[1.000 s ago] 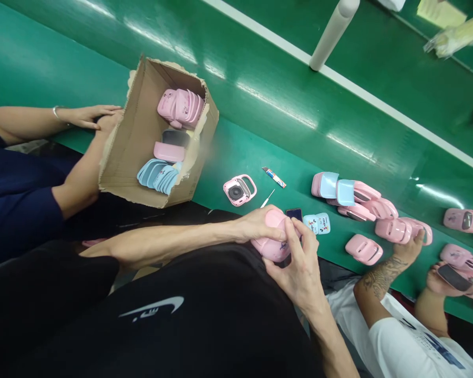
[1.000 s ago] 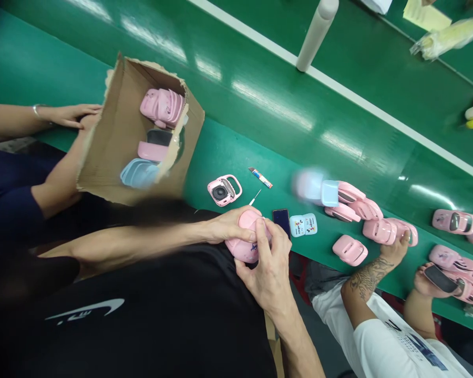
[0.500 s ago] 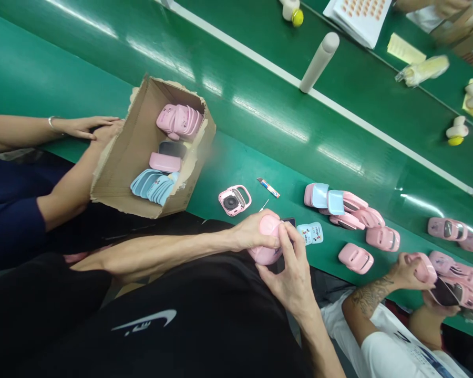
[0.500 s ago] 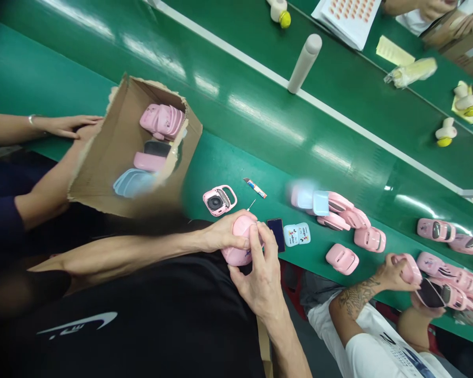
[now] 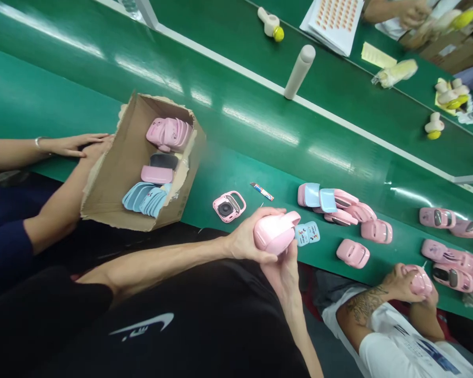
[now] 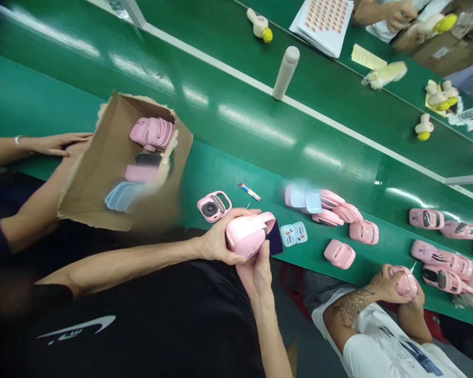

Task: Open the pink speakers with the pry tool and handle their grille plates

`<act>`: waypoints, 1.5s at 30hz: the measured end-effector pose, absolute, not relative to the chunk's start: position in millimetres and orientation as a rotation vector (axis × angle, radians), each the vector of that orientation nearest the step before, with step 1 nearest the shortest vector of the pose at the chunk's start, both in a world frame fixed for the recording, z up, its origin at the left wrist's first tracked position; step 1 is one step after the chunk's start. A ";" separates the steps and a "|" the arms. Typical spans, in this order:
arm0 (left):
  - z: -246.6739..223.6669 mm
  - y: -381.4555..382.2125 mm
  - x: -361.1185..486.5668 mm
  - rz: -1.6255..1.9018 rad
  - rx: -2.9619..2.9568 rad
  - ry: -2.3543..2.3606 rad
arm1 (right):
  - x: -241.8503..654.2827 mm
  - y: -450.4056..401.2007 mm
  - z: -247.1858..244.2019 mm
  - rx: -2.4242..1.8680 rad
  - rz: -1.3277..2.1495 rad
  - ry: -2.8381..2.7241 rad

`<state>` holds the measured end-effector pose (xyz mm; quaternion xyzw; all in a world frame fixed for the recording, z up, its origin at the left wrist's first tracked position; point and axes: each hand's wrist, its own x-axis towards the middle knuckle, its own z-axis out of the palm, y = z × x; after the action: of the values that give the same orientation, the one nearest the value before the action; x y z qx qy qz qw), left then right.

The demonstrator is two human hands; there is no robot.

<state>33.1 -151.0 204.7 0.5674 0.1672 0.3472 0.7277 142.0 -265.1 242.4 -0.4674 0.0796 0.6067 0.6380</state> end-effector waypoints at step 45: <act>208.3 -142.6 24.9 0.286 0.523 0.365 | 150.5 -263.9 272.3 -1.866 0.733 -0.569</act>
<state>24.9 -142.6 208.3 0.2560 0.1787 0.1401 0.9396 150.5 -263.9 272.3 -0.7730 -0.2358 0.3038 0.5046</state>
